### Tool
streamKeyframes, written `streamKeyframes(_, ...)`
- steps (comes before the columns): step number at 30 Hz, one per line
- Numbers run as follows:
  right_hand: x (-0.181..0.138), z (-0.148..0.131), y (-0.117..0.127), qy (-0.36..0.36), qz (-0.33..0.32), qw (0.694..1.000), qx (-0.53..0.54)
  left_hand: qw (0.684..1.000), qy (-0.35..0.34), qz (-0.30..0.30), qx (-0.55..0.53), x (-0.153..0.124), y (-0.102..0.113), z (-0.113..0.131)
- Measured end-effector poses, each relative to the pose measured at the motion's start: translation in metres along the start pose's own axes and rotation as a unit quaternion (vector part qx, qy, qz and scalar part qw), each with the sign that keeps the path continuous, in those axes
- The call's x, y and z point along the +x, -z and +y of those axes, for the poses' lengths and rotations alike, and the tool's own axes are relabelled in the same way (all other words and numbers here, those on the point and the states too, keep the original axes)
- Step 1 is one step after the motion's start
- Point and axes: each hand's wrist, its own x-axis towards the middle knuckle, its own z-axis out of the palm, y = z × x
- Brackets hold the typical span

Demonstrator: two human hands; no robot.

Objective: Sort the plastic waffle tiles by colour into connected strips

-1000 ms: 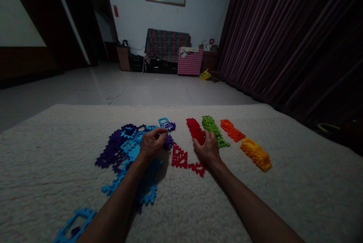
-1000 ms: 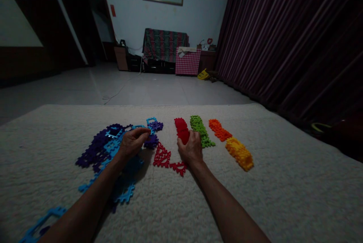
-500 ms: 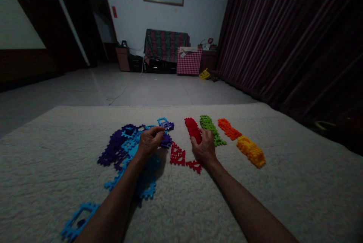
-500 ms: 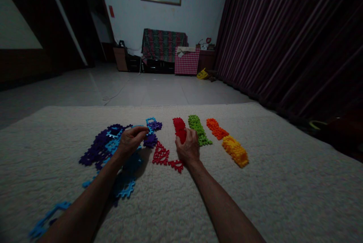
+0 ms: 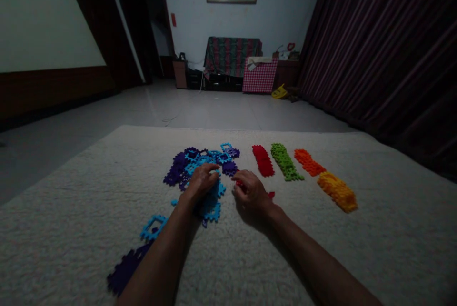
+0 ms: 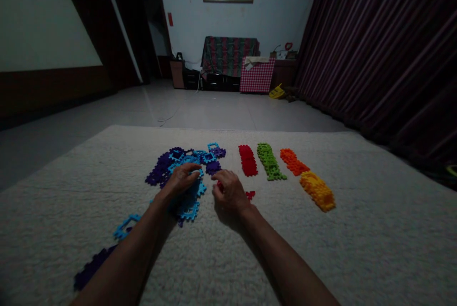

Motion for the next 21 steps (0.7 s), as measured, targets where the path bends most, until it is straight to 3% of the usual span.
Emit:
streamKeyframes(4,0.005,-0.029,-0.028,-0.041,-0.067,0.996,-0.044,0.996,0.042,0.075,-0.029,-0.008,-0.006,-0.006)
streamKeyframes(11,0.009,-0.045,-0.057,-0.098,-0.064,0.975,-0.187,0.989,0.064,0.123,-0.06,-0.004,-0.01,-0.008)
streamKeyframes(17,0.007,-0.031,-0.054,-0.065,-0.06,0.99,-0.11,0.983,0.088,0.119,-0.111,-0.001,-0.014,-0.014)
streamKeyframes(21,0.006,-0.021,-0.045,-0.057,0.021,0.996,-0.066,0.985,0.071,0.099,-0.123,-0.002,-0.013,-0.012)
